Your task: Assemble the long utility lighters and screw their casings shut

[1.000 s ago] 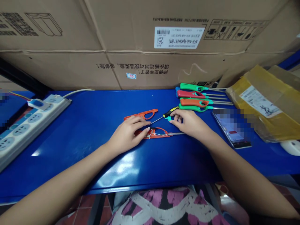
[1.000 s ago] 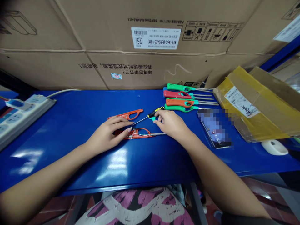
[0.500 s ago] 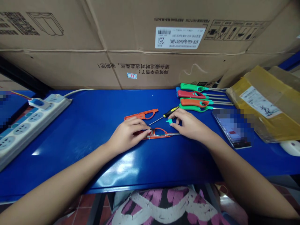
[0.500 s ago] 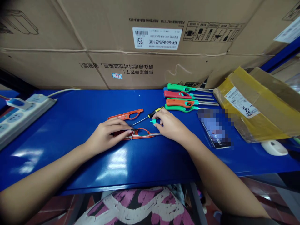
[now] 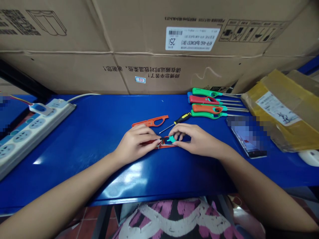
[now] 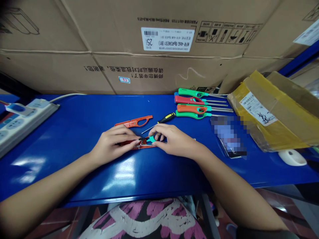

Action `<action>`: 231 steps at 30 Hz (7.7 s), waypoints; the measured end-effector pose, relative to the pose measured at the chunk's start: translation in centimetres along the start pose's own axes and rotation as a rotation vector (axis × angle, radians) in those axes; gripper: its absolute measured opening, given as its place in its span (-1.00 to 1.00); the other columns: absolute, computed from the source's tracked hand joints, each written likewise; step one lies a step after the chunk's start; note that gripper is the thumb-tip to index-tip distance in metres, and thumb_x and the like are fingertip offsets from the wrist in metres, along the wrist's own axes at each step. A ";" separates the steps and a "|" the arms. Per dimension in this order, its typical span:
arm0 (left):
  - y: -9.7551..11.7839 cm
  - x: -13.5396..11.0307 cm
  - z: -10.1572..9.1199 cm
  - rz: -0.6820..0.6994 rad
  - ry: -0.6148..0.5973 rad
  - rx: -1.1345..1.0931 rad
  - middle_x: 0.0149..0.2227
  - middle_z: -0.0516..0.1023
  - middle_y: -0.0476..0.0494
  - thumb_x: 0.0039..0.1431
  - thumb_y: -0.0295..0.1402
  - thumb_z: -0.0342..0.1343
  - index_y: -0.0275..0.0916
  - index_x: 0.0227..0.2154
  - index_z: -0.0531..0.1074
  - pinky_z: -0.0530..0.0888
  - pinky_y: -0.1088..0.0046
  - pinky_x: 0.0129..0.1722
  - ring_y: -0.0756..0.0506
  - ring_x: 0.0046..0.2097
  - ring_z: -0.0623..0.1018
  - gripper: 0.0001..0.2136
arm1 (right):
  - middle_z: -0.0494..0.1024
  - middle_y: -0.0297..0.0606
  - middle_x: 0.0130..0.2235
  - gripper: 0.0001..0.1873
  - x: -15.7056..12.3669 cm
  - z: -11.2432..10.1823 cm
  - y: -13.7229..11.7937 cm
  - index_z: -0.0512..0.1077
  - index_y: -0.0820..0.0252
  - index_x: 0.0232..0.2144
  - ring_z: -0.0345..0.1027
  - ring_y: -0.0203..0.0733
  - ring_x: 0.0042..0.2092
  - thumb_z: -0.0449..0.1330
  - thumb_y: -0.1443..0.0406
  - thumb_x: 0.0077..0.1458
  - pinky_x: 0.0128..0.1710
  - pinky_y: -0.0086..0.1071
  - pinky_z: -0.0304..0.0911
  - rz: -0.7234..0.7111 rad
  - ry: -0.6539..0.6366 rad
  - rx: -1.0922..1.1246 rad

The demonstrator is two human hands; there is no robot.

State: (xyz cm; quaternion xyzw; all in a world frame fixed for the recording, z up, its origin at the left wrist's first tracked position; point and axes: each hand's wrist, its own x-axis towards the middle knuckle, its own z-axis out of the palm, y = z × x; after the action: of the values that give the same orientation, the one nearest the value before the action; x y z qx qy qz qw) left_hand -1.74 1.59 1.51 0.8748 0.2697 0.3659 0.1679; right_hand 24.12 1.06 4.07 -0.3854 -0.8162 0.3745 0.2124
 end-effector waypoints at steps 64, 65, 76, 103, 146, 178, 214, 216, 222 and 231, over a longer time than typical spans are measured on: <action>1.2 -0.6 1.1 0.060 -0.388 0.173 -0.05 0.53 -0.23 0.42 -0.23 0.04 -0.25 0.15 0.44 0.44 0.31 -0.15 -0.15 -0.12 0.46 -0.65 | 0.55 -0.28 -0.30 -0.92 -0.5 -1.1 -0.2 0.53 0.24 -0.33 0.40 -0.30 -0.32 0.26 0.45 0.10 -0.27 -0.41 0.33 -0.044 -0.098 -0.034; 1.3 -0.6 1.2 0.063 -0.397 0.179 -0.05 0.52 -0.23 0.42 -0.24 0.03 -0.25 0.16 0.43 0.44 0.30 -0.15 -0.15 -0.12 0.45 -0.65 | 0.55 -0.28 -0.30 -0.92 -0.6 -1.2 -0.2 0.53 0.24 -0.32 0.41 -0.30 -0.32 0.26 0.45 0.10 -0.27 -0.42 0.33 -0.039 -0.101 -0.039; 1.6 -0.4 1.1 0.046 -0.441 0.206 -0.04 0.50 -0.23 0.43 -0.28 -0.01 -0.25 0.16 0.42 0.46 0.26 -0.14 -0.16 -0.11 0.46 -0.66 | 0.50 -0.27 -0.28 -0.90 -0.4 -0.8 0.5 0.60 0.22 -0.25 0.37 -0.30 -0.34 0.30 0.39 0.15 -0.31 -0.41 0.28 -0.044 -0.118 -0.106; 1.8 -1.1 1.4 -0.139 -0.291 0.097 -0.05 0.49 -0.26 0.39 -0.33 0.07 -0.26 0.11 0.47 0.50 0.19 -0.03 -0.18 -0.05 0.46 -0.70 | 0.56 -0.26 -0.34 -0.87 0.1 -0.5 1.2 0.57 0.19 -0.22 0.40 -0.22 -0.28 0.35 0.32 0.13 -0.28 -0.39 0.28 -0.023 -0.031 -0.209; 1.7 -0.8 2.0 -0.403 -0.089 -0.239 -0.12 0.54 -0.21 0.34 -0.42 0.07 -0.26 -0.05 0.52 0.53 0.26 -0.06 -0.12 -0.11 0.56 -0.80 | 0.54 -0.12 0.11 -0.84 0.7 2.9 1.8 0.59 0.11 -0.33 0.38 -0.01 0.09 0.21 0.32 0.28 0.07 -0.01 0.27 -0.293 0.224 -0.313; 2.0 -0.6 2.3 -0.472 -0.087 -0.316 -0.14 0.57 -0.19 0.31 -0.44 0.09 -0.28 -0.10 0.56 0.50 0.29 -0.09 -0.11 -0.14 0.56 -0.81 | 0.48 -0.07 0.18 -0.82 0.6 3.0 1.3 0.64 0.16 -0.41 0.45 -0.05 0.00 0.25 0.36 0.19 0.06 0.03 0.35 -0.127 0.192 -0.138; 2.1 -0.3 2.1 -0.505 -0.109 -0.338 -0.14 0.57 -0.18 0.31 -0.41 0.09 -0.26 -0.13 0.55 0.48 0.28 -0.07 -0.11 -0.13 0.56 -0.83 | 0.39 -0.10 0.29 -0.84 0.6 2.7 1.4 0.67 0.09 -0.28 0.46 -0.08 0.01 0.26 0.36 0.20 0.09 0.00 0.39 -0.094 0.106 -0.073; 2.2 -0.3 2.1 -0.501 -0.119 -0.337 -0.15 0.57 -0.18 0.31 -0.41 0.09 -0.26 -0.13 0.55 0.48 0.28 -0.08 -0.12 -0.13 0.56 -0.83 | 0.40 -0.08 0.28 -0.85 0.6 2.5 1.3 0.67 0.10 -0.29 0.46 -0.08 0.01 0.26 0.35 0.19 0.07 -0.03 0.41 -0.061 0.090 -0.055; 2.0 -0.4 2.3 -0.481 -0.092 -0.332 -0.16 0.57 -0.19 0.32 -0.41 0.08 -0.26 -0.14 0.55 0.49 0.30 -0.10 -0.11 -0.14 0.57 -0.83 | 0.43 -0.12 0.25 -0.85 0.6 2.7 0.8 0.65 0.12 -0.40 0.47 -0.08 -0.03 0.28 0.37 0.16 0.00 -0.05 0.42 -0.010 0.138 -0.102; 2.1 -0.3 2.2 -0.495 -0.077 -0.297 -0.12 0.62 -0.17 0.29 -0.37 0.17 -0.26 -0.11 0.52 0.52 0.35 -0.07 -0.10 -0.12 0.61 -0.84 | 0.56 -0.19 -0.10 -0.87 0.8 2.1 1.0 0.46 0.16 -0.41 0.48 -0.16 -0.16 0.31 0.29 0.16 -0.09 -0.22 0.31 -0.096 0.227 -0.208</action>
State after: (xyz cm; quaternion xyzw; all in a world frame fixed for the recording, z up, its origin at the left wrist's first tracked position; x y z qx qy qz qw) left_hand 0.39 -0.48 0.92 0.7616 0.4118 0.3155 0.3883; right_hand 22.75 1.16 1.99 -0.4058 -0.8388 0.2312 0.2799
